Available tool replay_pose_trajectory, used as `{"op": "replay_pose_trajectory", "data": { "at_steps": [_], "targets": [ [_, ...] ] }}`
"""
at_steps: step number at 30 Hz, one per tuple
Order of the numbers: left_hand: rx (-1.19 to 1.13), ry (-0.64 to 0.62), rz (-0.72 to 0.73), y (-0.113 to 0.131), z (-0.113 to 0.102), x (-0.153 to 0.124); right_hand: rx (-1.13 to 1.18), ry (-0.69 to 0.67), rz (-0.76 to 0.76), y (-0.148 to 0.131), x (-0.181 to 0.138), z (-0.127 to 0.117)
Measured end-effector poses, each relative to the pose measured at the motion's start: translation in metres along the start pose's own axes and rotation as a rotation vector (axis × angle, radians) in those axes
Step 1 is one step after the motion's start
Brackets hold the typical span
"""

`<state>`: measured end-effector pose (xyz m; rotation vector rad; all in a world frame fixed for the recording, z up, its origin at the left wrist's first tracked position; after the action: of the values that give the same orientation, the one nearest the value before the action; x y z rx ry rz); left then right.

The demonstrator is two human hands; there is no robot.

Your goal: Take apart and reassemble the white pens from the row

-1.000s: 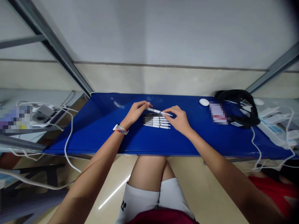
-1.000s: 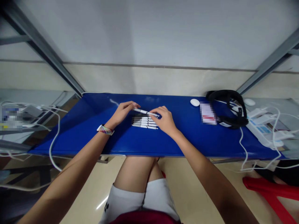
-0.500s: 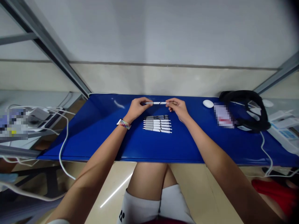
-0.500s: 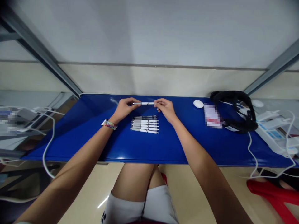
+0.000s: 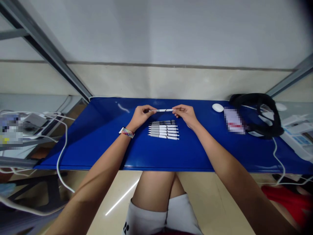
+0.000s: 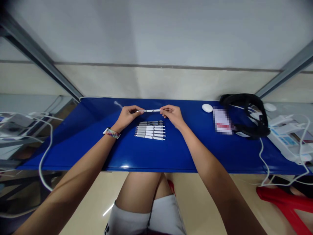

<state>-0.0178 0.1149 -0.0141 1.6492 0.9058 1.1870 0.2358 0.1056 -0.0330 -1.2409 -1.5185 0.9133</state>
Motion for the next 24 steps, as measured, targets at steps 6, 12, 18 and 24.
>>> {"op": "replay_pose_trajectory", "data": {
  "at_steps": [6,12,18,24],
  "targets": [
    [-0.051,-0.007,-0.032,-0.002,0.001,-0.001,-0.011,0.017,-0.014,-0.001,0.000,-0.001],
    [-0.073,0.008,-0.042,-0.001,-0.001,-0.001,-0.011,0.020,-0.035,-0.005,-0.001,0.000],
    [-0.100,0.013,-0.044,-0.002,-0.002,-0.001,0.028,0.007,-0.057,-0.006,-0.002,0.001],
    [0.044,0.013,0.096,0.014,-0.001,-0.004,0.143,-0.022,-0.012,0.001,0.000,0.004]
  ]
}}
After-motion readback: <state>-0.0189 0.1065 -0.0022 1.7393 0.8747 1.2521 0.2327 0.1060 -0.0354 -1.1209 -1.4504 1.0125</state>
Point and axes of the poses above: each hand's wrist, its own x-axis towards the middle knuckle, its own z-axis out of the palm, y = z × x, the point moved 7 cm from there along x, towards the middle knuckle, and after that the axes turned 14 degrees about -x, right-handed, at the moved point
